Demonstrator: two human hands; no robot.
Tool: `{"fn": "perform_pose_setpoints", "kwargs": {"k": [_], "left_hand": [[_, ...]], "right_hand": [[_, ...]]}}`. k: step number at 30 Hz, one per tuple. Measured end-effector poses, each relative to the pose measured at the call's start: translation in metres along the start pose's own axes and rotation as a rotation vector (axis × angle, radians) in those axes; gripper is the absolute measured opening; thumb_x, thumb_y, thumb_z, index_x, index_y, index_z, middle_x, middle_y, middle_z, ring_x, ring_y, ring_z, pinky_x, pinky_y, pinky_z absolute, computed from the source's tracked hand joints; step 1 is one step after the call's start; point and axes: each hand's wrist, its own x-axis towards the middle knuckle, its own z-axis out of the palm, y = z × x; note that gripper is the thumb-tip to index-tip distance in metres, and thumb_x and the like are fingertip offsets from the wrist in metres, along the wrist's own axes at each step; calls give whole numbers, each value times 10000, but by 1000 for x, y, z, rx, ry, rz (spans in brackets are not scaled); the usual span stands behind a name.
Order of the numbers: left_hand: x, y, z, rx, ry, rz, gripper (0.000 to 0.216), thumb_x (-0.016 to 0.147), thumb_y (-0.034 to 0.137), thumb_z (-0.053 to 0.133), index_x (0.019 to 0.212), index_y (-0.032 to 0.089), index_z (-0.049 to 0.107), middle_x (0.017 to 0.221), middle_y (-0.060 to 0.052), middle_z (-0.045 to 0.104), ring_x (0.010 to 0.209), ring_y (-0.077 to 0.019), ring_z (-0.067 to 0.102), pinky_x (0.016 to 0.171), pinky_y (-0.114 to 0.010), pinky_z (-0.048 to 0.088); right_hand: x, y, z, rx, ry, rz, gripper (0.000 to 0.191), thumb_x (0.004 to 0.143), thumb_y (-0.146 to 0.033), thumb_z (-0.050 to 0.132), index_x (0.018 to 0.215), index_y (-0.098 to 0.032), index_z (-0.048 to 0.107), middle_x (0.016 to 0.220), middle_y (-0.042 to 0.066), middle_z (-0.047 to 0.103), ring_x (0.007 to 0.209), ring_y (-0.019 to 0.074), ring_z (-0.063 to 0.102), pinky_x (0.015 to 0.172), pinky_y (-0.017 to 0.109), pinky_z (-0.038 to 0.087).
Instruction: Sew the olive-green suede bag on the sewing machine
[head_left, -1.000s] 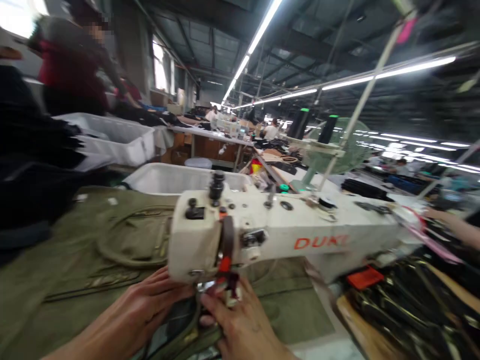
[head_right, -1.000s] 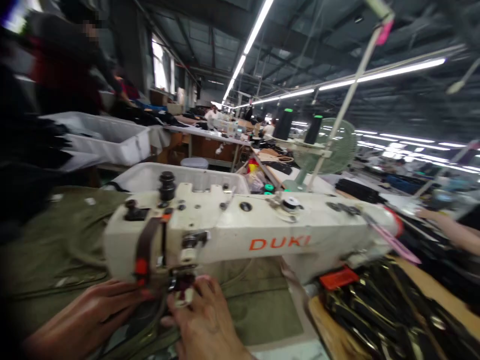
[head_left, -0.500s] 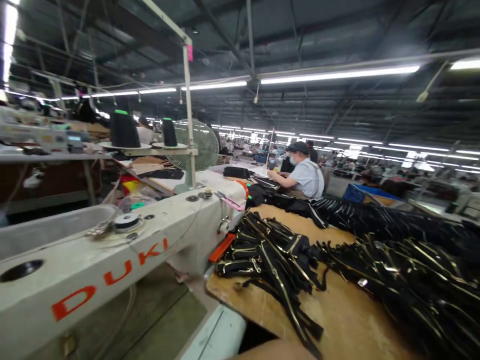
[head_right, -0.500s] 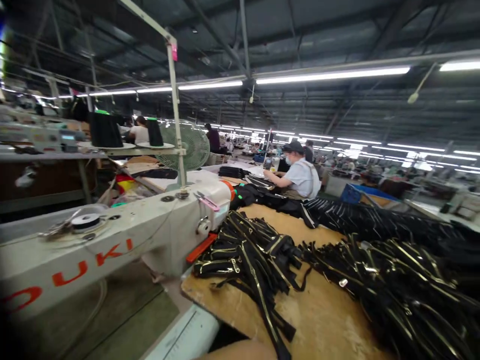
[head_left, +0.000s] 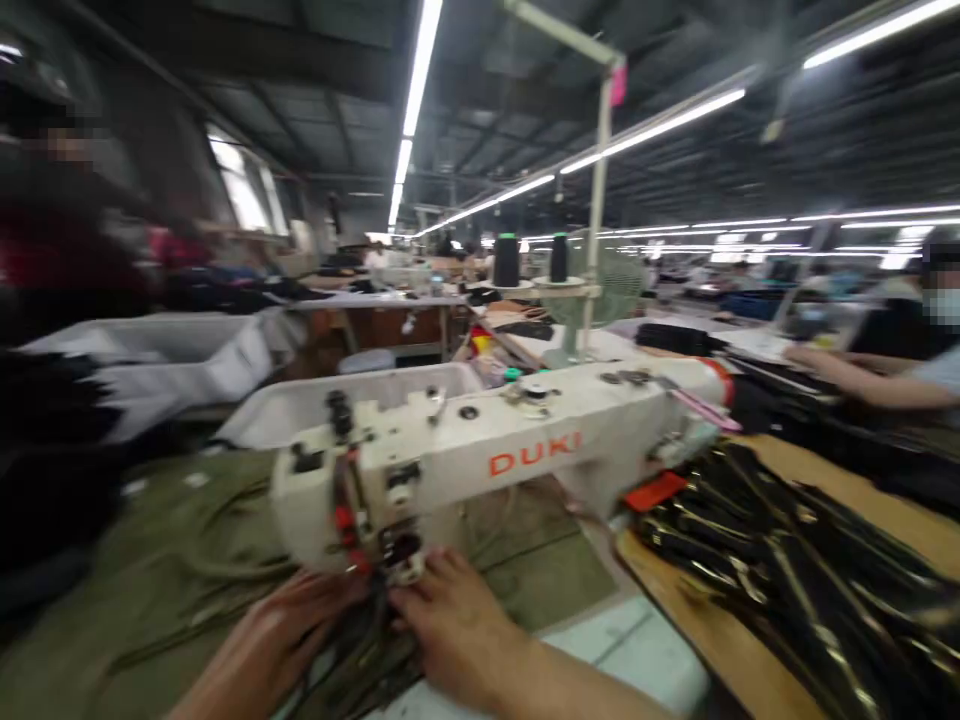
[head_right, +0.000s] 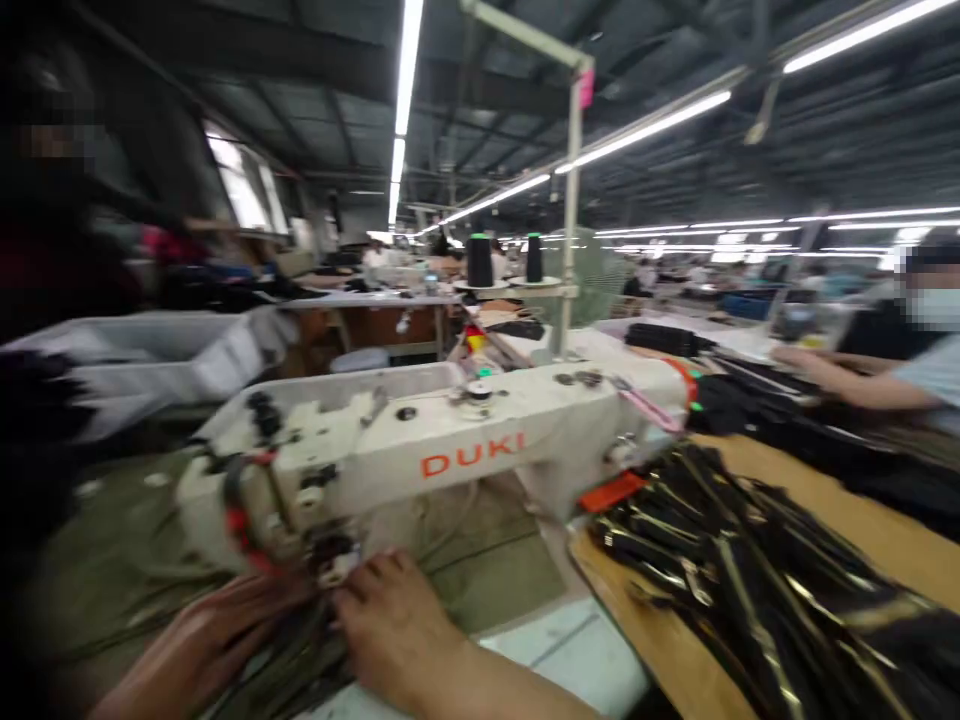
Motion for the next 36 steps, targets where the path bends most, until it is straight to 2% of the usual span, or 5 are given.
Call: {"fn": "perform_pose_setpoints", "kwargs": {"k": [4, 9, 13, 16, 36], "left_hand": [[-28, 6, -25, 0, -106, -157, 303, 940, 177, 463, 1170, 259, 642, 1127, -47, 699, 1063, -173, 635, 985, -298, 474], [-16, 14, -27, -88, -152, -156, 372, 938, 122, 417, 1239, 249, 594, 1214, -58, 655, 1169, -173, 569, 1087, -372, 368], [-19, 12, -26, -110, -159, -178, 359, 945, 129, 405, 1215, 254, 607, 1193, -48, 659, 1178, -170, 555, 1099, -379, 349], [-21, 10, -26, -142, -143, -179, 342, 947, 134, 403, 1186, 252, 618, 1123, -38, 681, 1122, -162, 587, 1102, -377, 341], [-26, 3, -18, -116, -156, -187, 310, 968, 193, 403, 1165, 267, 630, 1135, -36, 678, 1139, -191, 578, 1102, -356, 340]], "right_hand": [[-1, 3, 6, 232, -74, 37, 484, 813, -211, 593, 1293, -220, 527, 1282, 65, 579, 1251, 232, 465, 1107, 403, 341], [-10, 8, -21, 353, -158, 54, 591, 786, -363, 685, 1331, -227, 501, 1346, 93, 539, 1261, 263, 484, 1035, 410, 431], [-1, 21, -27, 517, -47, 161, 280, 947, -318, 469, 1167, -202, 599, 1148, 85, 649, 1096, 207, 602, 942, 335, 487], [6, 28, -23, 578, 59, 202, 315, 996, -278, 336, 984, -176, 633, 974, 76, 668, 936, 180, 634, 839, 284, 500], [0, 28, -36, 462, 118, 302, 295, 991, -283, 353, 868, -196, 606, 925, 72, 626, 902, 212, 586, 819, 310, 425]]}}
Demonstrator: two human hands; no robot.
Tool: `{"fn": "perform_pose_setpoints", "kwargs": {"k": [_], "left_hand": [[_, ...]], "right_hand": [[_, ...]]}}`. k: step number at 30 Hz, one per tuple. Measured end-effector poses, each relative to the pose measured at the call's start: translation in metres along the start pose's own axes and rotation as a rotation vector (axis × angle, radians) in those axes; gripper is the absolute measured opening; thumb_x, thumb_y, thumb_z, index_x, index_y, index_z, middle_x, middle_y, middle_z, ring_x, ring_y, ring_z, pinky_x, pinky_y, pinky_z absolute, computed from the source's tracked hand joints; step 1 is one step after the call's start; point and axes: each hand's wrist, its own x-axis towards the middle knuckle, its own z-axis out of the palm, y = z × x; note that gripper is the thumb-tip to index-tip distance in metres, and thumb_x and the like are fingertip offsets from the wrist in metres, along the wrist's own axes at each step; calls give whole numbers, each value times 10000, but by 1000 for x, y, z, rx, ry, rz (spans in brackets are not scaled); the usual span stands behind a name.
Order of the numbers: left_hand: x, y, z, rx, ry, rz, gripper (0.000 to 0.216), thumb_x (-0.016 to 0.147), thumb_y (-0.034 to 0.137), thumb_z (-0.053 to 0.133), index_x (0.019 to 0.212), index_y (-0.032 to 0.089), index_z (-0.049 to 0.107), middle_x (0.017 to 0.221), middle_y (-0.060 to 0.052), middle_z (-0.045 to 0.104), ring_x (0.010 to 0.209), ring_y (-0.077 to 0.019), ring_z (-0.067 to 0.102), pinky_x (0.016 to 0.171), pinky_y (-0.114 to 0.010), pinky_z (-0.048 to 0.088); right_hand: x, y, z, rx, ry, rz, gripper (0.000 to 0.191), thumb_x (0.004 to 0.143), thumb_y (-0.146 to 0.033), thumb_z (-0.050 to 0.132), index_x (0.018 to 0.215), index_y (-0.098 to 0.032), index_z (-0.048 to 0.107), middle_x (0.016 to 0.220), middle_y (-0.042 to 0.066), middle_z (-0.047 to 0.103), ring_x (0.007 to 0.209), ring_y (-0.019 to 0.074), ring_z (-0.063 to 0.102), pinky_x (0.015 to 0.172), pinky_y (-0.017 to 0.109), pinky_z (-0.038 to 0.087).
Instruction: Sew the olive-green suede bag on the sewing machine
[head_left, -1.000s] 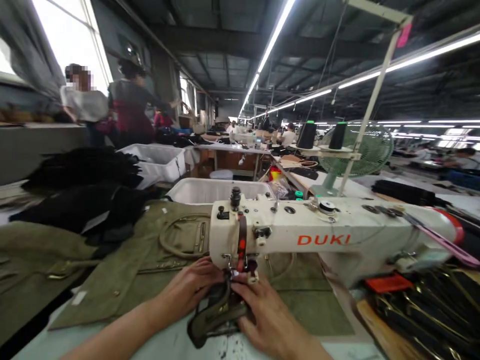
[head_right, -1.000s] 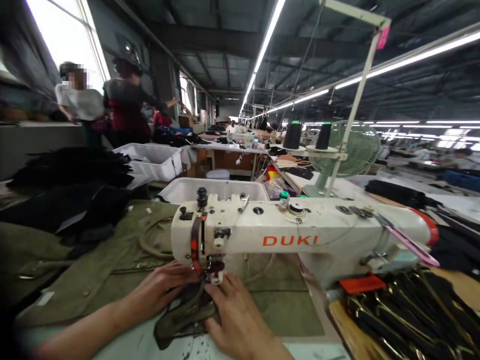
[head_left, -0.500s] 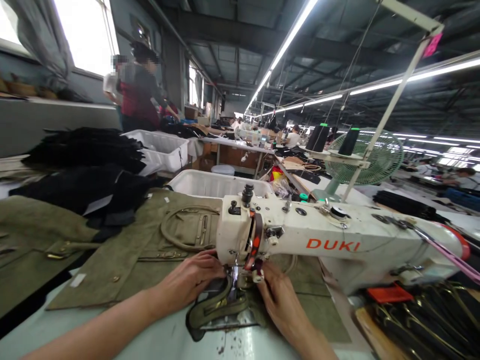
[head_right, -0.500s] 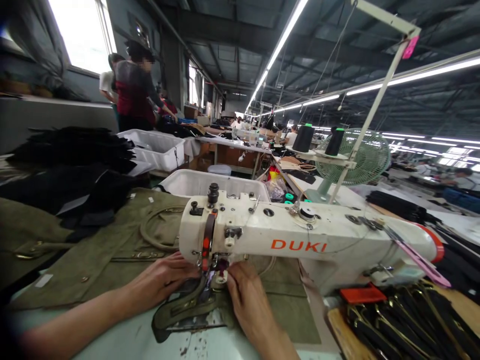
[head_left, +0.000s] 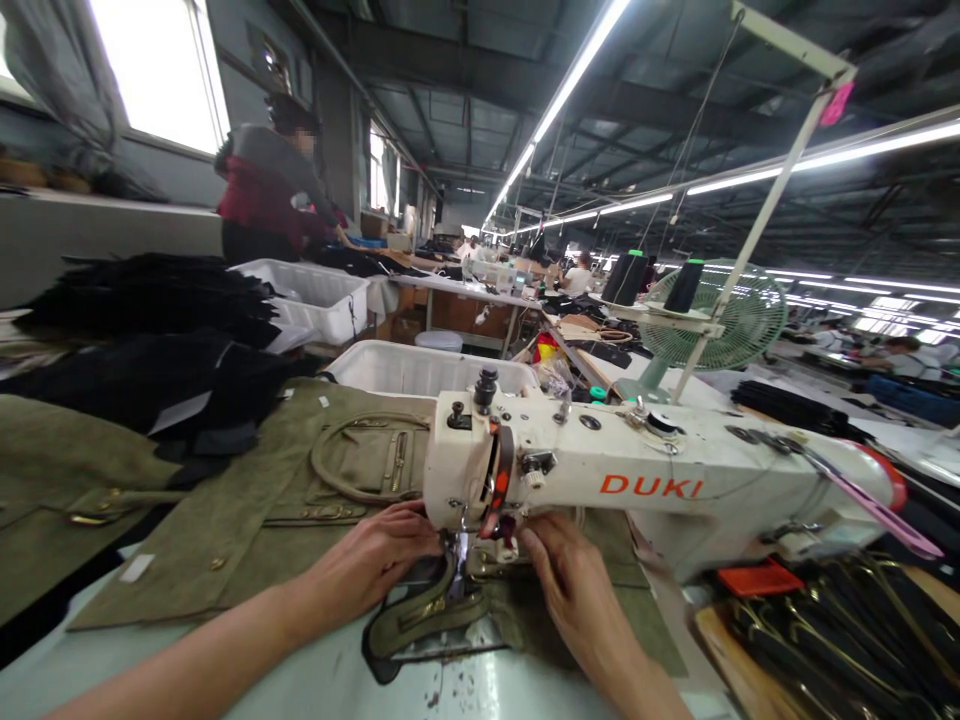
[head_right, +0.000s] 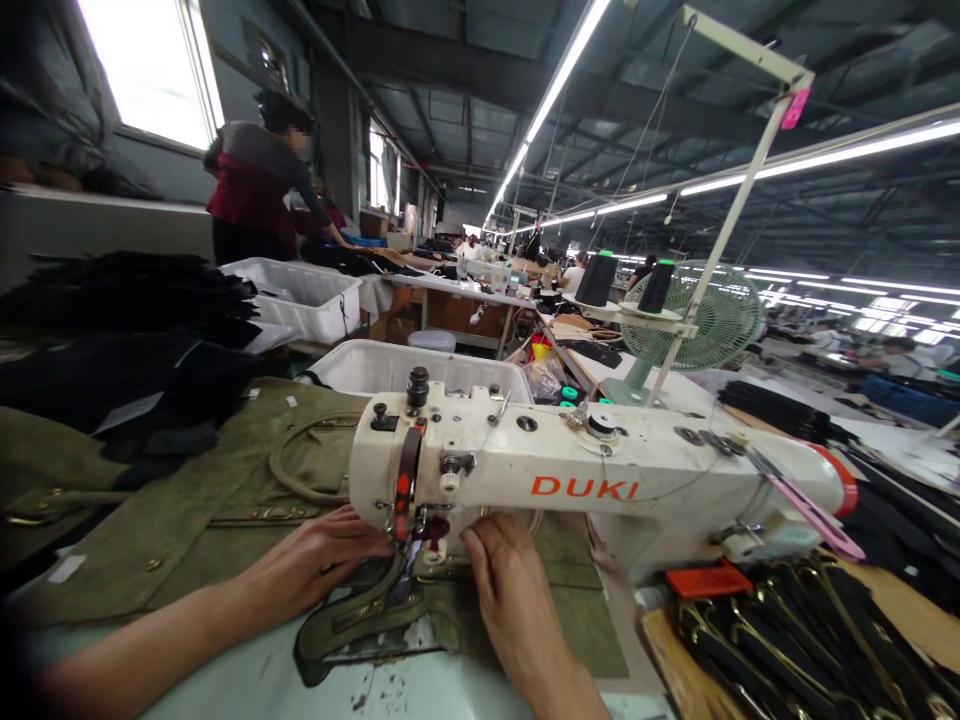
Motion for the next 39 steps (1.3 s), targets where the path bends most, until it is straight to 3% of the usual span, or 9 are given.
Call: {"fn": "perform_pose_setpoints", "kwargs": {"k": [4, 11, 24, 39], "left_hand": [[-1, 0, 1, 8, 10, 7, 307, 962, 181, 406, 1153, 258, 634, 1169, -36, 670, 1137, -192, 577, 1098, -354, 345], [0, 3, -2, 25, -3, 11, 326, 966, 184, 389, 1175, 264, 627, 1158, -40, 673, 1162, -195, 565, 1089, -357, 360], [0, 1, -1, 15, -5, 10, 319, 982, 223, 380, 1179, 253, 628, 1132, -48, 681, 1140, -192, 578, 1094, -355, 346], [0, 8, -7, 1, -39, 34, 335, 975, 190, 396, 1226, 280, 600, 1215, -21, 652, 1194, -174, 542, 1120, -335, 302]], "right_hand": [[-3, -4, -9, -43, -47, 11, 293, 989, -289, 370, 791, -195, 565, 861, 53, 602, 825, 195, 582, 735, 287, 410], [17, -2, 11, 34, -82, -93, 242, 967, -210, 386, 861, -190, 603, 918, 64, 622, 880, 198, 568, 787, 286, 421], [21, 4, 19, -164, 22, -156, 200, 882, -69, 499, 786, -177, 637, 841, 65, 654, 836, 233, 568, 767, 334, 416], [21, 2, 17, -131, 58, -180, 243, 898, -83, 471, 717, -184, 598, 774, 43, 639, 778, 214, 548, 718, 318, 393]]}}
